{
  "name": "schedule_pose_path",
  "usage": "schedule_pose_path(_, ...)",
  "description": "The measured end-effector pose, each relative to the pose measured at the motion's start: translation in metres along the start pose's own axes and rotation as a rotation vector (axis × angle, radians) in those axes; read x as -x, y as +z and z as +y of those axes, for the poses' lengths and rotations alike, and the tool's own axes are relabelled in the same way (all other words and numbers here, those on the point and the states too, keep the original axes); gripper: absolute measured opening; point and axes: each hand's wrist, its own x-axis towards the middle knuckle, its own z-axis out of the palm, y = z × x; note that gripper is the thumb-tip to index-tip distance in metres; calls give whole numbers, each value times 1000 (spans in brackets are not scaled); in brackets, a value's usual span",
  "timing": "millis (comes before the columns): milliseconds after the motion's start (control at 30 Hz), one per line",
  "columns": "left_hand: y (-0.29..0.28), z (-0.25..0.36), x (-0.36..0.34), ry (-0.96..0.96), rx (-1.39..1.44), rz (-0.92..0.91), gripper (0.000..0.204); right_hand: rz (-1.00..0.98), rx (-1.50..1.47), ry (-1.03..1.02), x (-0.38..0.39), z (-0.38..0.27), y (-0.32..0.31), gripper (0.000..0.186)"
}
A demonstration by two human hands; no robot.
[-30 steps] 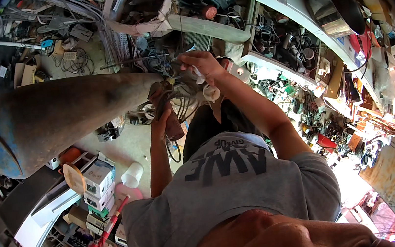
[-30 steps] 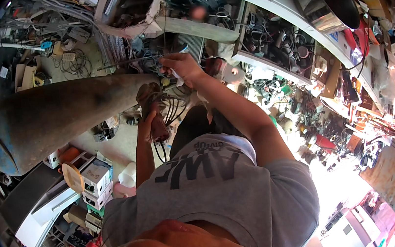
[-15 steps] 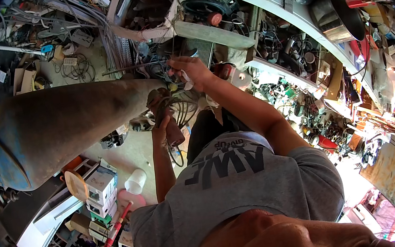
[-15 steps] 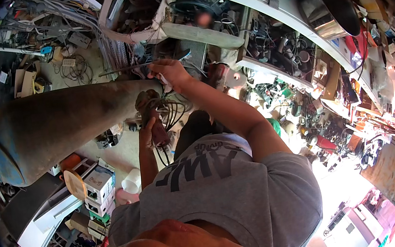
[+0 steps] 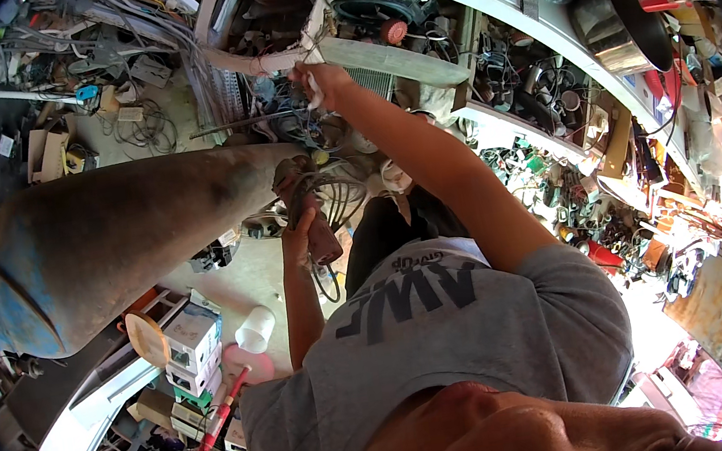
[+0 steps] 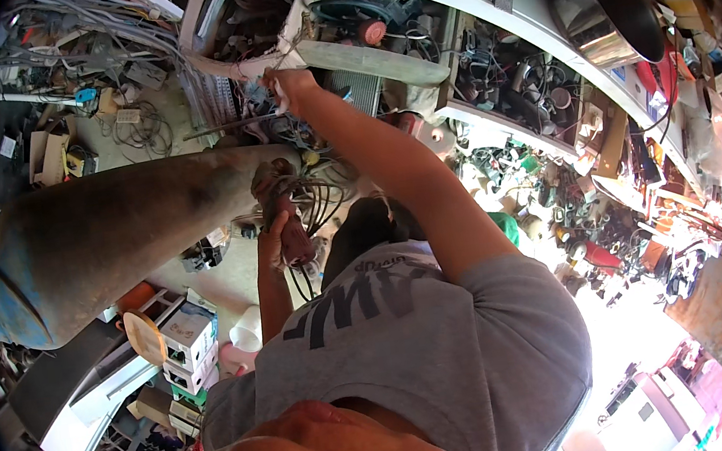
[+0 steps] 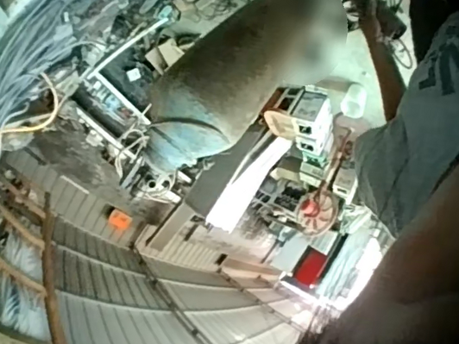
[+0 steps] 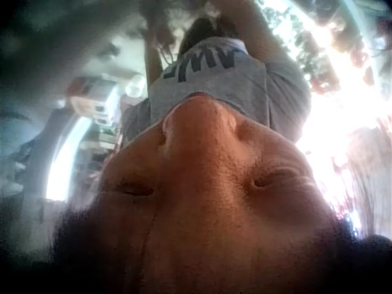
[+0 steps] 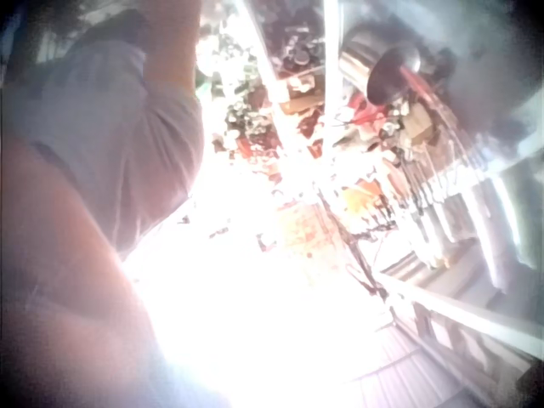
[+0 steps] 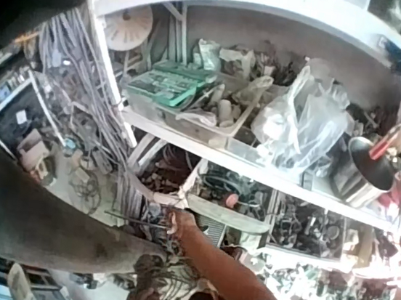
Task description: The person handles a power outlet, a multimeter, an angle grinder, and various wires and parts at a workbench, moving and inspecting them.
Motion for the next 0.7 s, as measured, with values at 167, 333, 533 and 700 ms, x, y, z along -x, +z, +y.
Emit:
schedule_pose_path(167, 7, 6, 12, -27, -70, -11, 44, 121, 167, -39, -38, -3, -2, 33)
schedule_pose_path(333, 19, 16, 25, -25, -91, -51, 40, 42, 255, -90, 36, 29, -35, 41)
schedule_pose_path(533, 31, 21, -12, 28, -310, -91, 41, -14, 493, -175, 121, 87, -168, 32)
schedule_pose_path(700, 89, 31, -10, 5, -422, -259, 49, -141, 671, -15, 198, 98, -217, 42)
